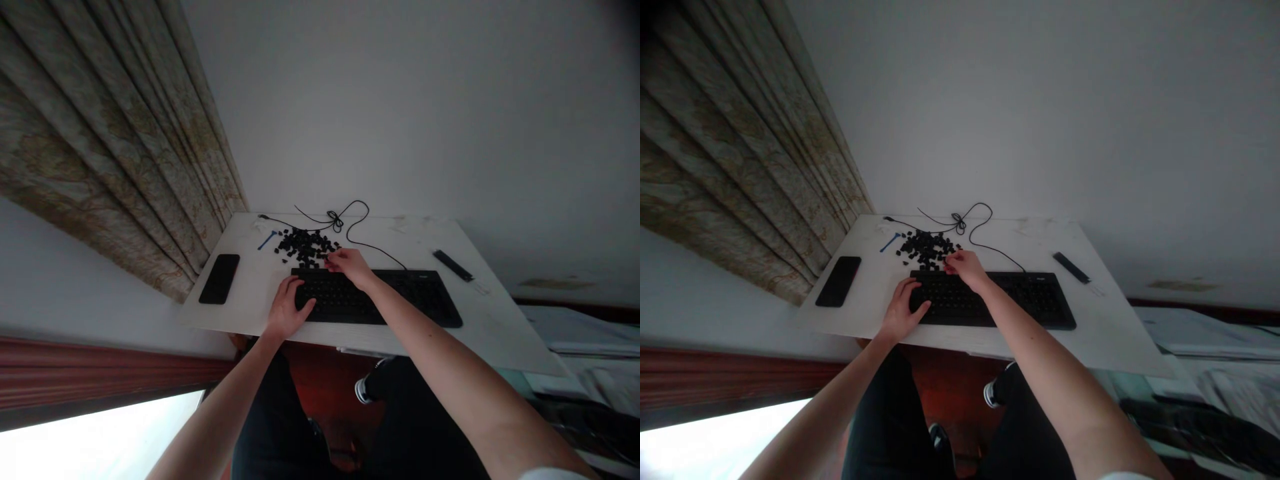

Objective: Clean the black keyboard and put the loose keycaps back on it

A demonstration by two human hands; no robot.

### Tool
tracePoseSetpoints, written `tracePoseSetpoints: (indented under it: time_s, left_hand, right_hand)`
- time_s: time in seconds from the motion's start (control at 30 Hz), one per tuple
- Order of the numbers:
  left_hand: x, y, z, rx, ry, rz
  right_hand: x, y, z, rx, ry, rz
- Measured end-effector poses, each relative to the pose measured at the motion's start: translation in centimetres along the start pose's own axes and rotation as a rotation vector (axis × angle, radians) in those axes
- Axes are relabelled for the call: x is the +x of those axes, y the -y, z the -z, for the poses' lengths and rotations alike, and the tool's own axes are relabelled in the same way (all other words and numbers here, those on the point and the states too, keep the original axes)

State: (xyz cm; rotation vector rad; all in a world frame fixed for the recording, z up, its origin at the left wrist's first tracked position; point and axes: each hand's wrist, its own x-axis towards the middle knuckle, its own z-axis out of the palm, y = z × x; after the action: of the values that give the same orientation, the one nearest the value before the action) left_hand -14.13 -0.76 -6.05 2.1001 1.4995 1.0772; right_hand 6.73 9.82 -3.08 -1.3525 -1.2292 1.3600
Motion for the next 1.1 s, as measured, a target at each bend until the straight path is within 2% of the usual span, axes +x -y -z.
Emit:
tracePoseSetpoints:
  time_s: [0.07,0.13,0.6,0.87,0.97,1.1]
  left_hand:
    - [0.0,0.1,-0.1,-0.005,-0.015,0.01]
    - [0.0,0.2,-0.1,-0.011,-0.032,0.024]
    - [-0.1,0.3,-0.5,0.05,-0.014,-0.004]
    - [0.0,0.1,-0.4,0.071,0.002,0.0]
    - [0.0,0.1,-0.4,0.073,-0.001,0.003]
    - [0.0,0.0,-0.3,0.064,-0.001,0.002]
  right_hand:
    - [-0.7,0.0,0.3,0.114,0.024,-0.045]
    - [-1.2,0.1,0.5,0.123,0.032,-0.057]
    - [-1.8,0.5,-0.1,-0.352,0.256,-0.041]
    - [-0.4,2.0,-0.4,-0.769,0.38,0.034]
    - [-0.1,2.4,-0.4,-0.799,0.408,0.021]
    - [0.1,2.2,-0.3,-0.715,0.439,-0.022]
